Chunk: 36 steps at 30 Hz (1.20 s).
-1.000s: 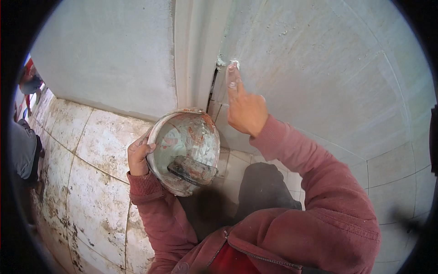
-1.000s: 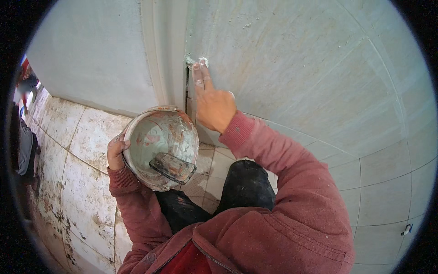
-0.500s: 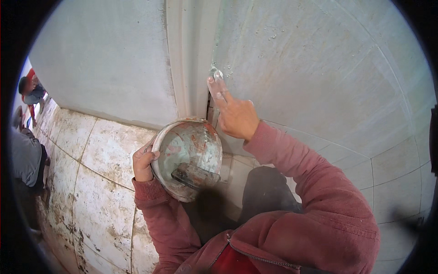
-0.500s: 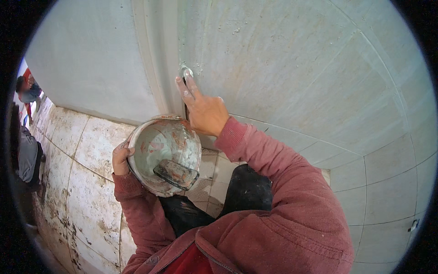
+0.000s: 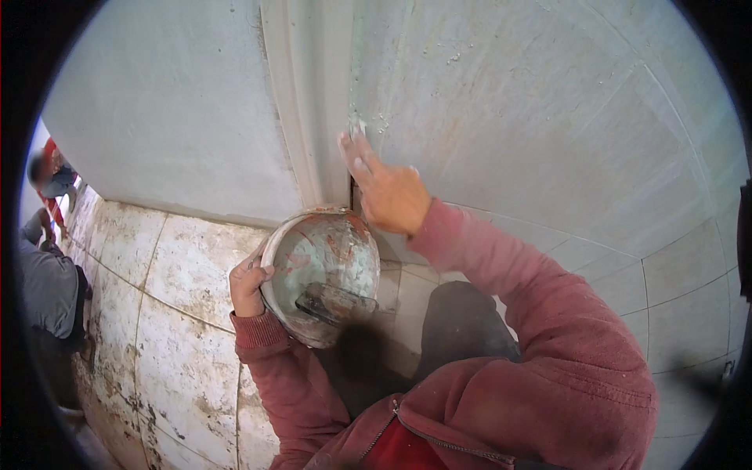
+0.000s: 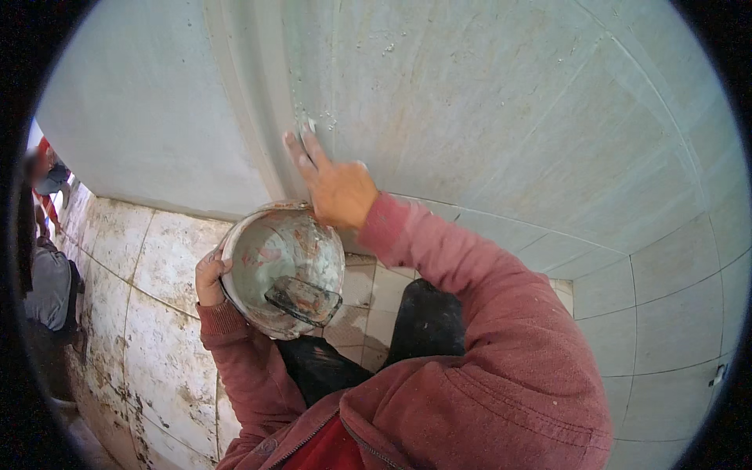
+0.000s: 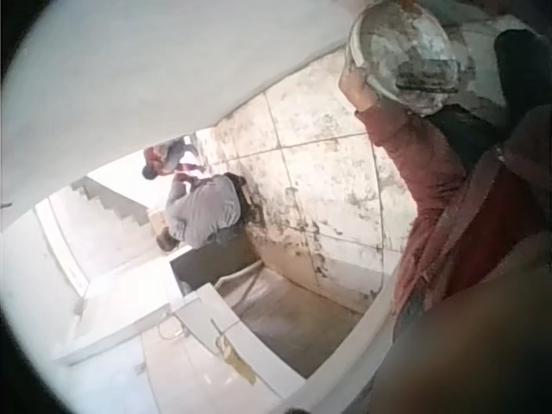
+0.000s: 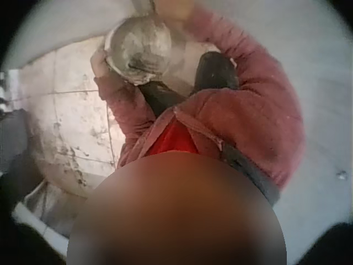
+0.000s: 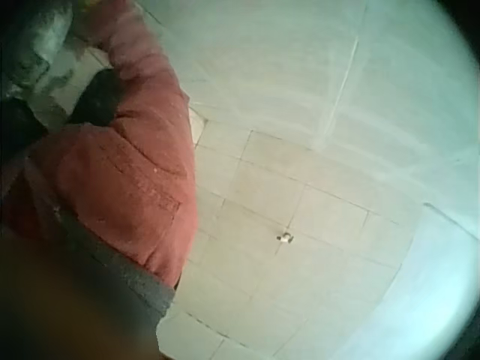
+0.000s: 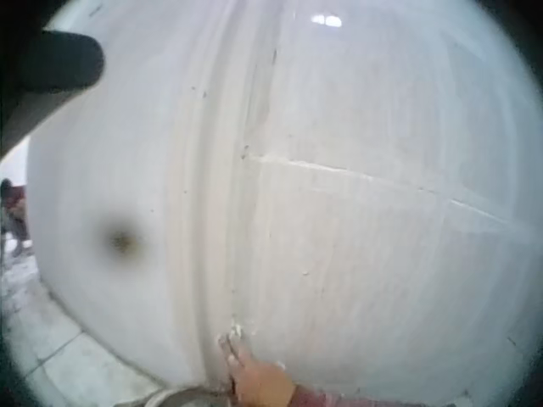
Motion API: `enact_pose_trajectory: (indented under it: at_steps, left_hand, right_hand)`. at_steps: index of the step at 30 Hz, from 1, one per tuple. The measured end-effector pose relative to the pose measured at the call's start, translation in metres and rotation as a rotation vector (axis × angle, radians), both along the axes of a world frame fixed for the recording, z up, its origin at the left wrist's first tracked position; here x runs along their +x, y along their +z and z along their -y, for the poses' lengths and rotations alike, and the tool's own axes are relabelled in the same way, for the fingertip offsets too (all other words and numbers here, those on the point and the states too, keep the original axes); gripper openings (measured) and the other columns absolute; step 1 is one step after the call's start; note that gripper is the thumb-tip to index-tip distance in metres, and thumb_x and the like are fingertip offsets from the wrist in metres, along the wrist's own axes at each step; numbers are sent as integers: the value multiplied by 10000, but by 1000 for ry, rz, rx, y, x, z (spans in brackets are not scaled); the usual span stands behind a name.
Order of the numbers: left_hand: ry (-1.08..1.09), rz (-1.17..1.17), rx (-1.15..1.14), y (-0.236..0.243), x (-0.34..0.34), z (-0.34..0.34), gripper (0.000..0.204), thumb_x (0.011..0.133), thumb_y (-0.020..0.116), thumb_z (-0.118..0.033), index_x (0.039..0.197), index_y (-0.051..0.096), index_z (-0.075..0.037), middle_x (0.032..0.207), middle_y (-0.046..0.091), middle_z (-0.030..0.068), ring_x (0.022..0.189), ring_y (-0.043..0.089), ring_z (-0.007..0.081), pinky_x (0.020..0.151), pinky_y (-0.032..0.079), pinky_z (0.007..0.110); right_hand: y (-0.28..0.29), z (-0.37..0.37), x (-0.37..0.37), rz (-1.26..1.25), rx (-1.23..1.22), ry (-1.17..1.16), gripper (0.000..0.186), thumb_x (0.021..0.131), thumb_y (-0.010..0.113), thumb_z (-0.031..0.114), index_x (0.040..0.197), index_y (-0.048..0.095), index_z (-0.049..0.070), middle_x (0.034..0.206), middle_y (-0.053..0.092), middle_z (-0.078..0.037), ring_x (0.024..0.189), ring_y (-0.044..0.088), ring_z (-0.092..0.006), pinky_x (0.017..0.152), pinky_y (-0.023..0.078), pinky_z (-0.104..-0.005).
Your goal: Applying grout or joint compound to wall tile seams using a trowel and fingers.
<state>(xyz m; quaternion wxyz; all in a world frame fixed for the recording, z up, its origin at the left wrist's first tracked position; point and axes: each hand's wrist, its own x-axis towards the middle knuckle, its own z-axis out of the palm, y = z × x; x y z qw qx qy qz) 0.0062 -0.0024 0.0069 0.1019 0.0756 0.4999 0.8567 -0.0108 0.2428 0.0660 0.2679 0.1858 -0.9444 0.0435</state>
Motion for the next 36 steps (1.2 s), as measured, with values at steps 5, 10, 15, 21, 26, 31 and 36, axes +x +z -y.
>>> enact_pose_trajectory:
  at_steps: [5, 10, 15, 21, 26, 31, 36]
  left_hand:
    - [7, 7, -34, -4, -3, 0, 584, 608, 451, -106, 1128, 392, 154, 1071, 510, 192, 957, 516, 243, 853, 393, 304]
    - [18, -22, -20, -6, -6, -3, 537, 618, 455, -55, 1106, 412, 165, 1055, 520, 213, 940, 532, 261, 847, 407, 320]
    - [24, -31, -53, -8, -4, 2, 534, 620, 455, -54, 1106, 413, 165, 1056, 521, 212, 940, 532, 260, 854, 401, 318]
    - [19, -5, -101, 4, -1, -6, 576, 607, 443, -97, 1115, 391, 168, 1077, 506, 199, 956, 520, 245, 858, 390, 301]
    - [59, -16, -47, -1, -1, -4, 508, 630, 436, -27, 1105, 424, 152, 1030, 539, 204, 917, 550, 252, 825, 428, 316]
    - [8, 25, 10, 3, 0, -4, 512, 626, 445, -20, 1109, 424, 147, 1035, 540, 198, 919, 550, 238, 833, 420, 303]
    - [21, 22, 2, -12, -8, 0, 516, 623, 452, -17, 1111, 422, 148, 1030, 544, 195, 901, 557, 229, 827, 423, 295]
  right_hand:
    - [18, -5, 3, -78, -123, 44, 782, 605, 478, 43, 1315, 150, 32, 1247, 371, -172, 497, 533, -285, 430, 435, -348]
    - [45, 19, -11, -165, -9, -126, 721, 683, 455, 75, 1318, 118, 22, 1168, 420, -234, 493, 547, -266, 426, 441, -360]
    - [10, 33, 8, 121, 37, -153, 761, 680, 492, 101, 1328, 96, 48, 1171, 375, -312, 553, 587, -259, 446, 459, -350]
    - [5, -13, 9, -27, -72, -17, 740, 645, 450, 25, 1318, 144, 40, 1193, 435, -157, 532, 552, -260, 433, 436, -347]
    - [-12, -28, -13, -19, -27, -25, 723, 670, 472, 67, 1323, 163, 90, 1097, 532, -94, 596, 569, -268, 465, 440, -369]
    - [-4, -34, -7, 103, -570, 387, 751, 630, 403, -19, 1325, 127, 48, 1103, 525, -124, 524, 514, -241, 516, 435, -304]
    - [8, -25, -32, 16, -775, 414, 740, 670, 380, -39, 1328, 51, 31, 1090, 526, -107, 523, 414, -105, 512, 424, -250]
